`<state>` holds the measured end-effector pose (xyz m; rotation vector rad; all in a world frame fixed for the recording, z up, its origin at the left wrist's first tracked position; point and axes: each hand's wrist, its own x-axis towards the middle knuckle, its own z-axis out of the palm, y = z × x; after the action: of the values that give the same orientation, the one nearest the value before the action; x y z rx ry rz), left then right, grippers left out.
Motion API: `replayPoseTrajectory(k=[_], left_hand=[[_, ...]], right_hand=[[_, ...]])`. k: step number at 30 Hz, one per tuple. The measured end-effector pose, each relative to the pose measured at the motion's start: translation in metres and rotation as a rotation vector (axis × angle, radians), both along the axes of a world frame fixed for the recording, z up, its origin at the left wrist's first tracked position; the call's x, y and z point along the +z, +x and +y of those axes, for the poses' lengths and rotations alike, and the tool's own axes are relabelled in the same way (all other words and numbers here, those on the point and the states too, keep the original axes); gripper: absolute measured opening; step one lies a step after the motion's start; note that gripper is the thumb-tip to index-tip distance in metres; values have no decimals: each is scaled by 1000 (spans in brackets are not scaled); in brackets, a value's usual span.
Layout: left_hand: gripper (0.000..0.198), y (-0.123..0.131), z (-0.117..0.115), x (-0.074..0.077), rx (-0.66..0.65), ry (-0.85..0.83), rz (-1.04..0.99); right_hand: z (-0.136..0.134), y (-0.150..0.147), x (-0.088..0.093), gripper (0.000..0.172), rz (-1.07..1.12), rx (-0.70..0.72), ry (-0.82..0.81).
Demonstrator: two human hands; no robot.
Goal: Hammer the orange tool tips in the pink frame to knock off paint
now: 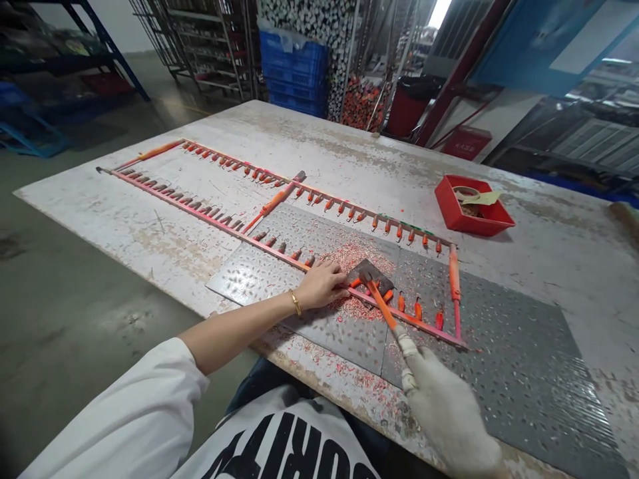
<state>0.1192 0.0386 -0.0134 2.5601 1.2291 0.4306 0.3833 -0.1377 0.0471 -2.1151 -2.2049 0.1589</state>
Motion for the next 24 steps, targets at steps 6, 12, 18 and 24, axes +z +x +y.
replayPoseTrajectory(k=[6, 12, 18, 24], left_hand=[[28, -1, 0, -1, -1, 16, -14], [25, -1, 1, -1, -7, -10, -35], [27, -1, 0, 0, 0, 11, -39], [25, -1, 0, -1, 22, -13, -34]], right_hand=[[-2, 5, 14, 55, 41, 13, 71], [-5, -3, 15, 65, 2, -62, 179], [2, -5, -1, 54, -44, 37, -70], [-7, 1, 28, 57, -61, -55, 249]])
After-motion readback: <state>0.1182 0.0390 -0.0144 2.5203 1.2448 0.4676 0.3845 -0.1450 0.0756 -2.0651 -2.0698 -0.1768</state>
